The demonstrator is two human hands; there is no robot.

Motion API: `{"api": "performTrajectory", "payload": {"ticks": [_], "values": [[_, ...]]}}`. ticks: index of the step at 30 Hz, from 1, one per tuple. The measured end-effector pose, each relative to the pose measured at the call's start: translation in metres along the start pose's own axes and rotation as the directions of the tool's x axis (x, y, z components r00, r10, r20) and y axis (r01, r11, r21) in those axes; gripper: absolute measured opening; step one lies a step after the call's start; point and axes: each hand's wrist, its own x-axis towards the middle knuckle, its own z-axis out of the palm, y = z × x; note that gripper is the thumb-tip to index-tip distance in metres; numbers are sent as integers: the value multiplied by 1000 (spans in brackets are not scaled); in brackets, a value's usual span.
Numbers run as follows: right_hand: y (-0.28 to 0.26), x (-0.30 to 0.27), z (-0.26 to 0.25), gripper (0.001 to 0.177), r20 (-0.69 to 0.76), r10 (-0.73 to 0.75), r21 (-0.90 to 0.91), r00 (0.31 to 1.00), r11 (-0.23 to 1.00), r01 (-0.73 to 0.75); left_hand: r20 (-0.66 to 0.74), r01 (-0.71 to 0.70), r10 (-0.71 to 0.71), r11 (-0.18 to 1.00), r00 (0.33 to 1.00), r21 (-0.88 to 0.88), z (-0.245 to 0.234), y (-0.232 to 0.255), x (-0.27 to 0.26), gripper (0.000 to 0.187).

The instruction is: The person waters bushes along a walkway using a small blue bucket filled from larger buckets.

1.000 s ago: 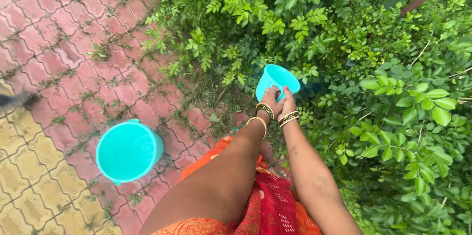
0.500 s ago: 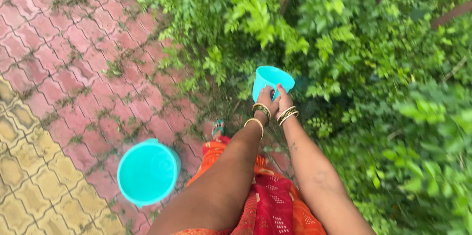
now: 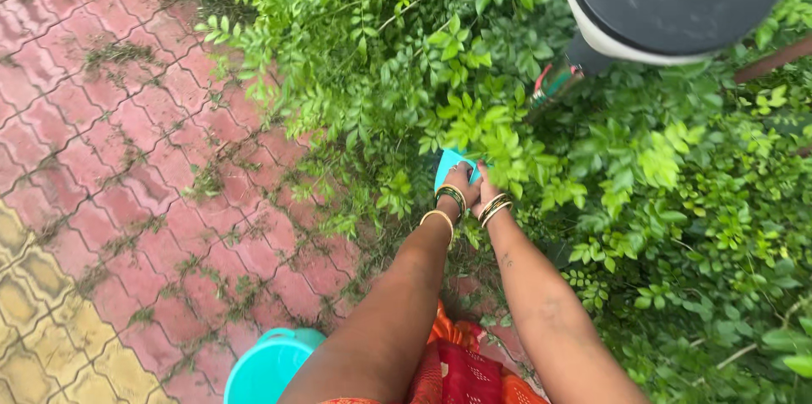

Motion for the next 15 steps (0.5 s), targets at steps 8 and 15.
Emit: {"api": "performTrajectory", "payload": {"ticks": [8,15], "values": [[-37,70,39,37,-87,-56,-14,995,998,55,77,-231,220,953,973,197,-10,5,103,48],[-37,67,48,46,57,-141,-21,988,990,142,190,-209,169,955,967,212,-30,16,102,35]]}}
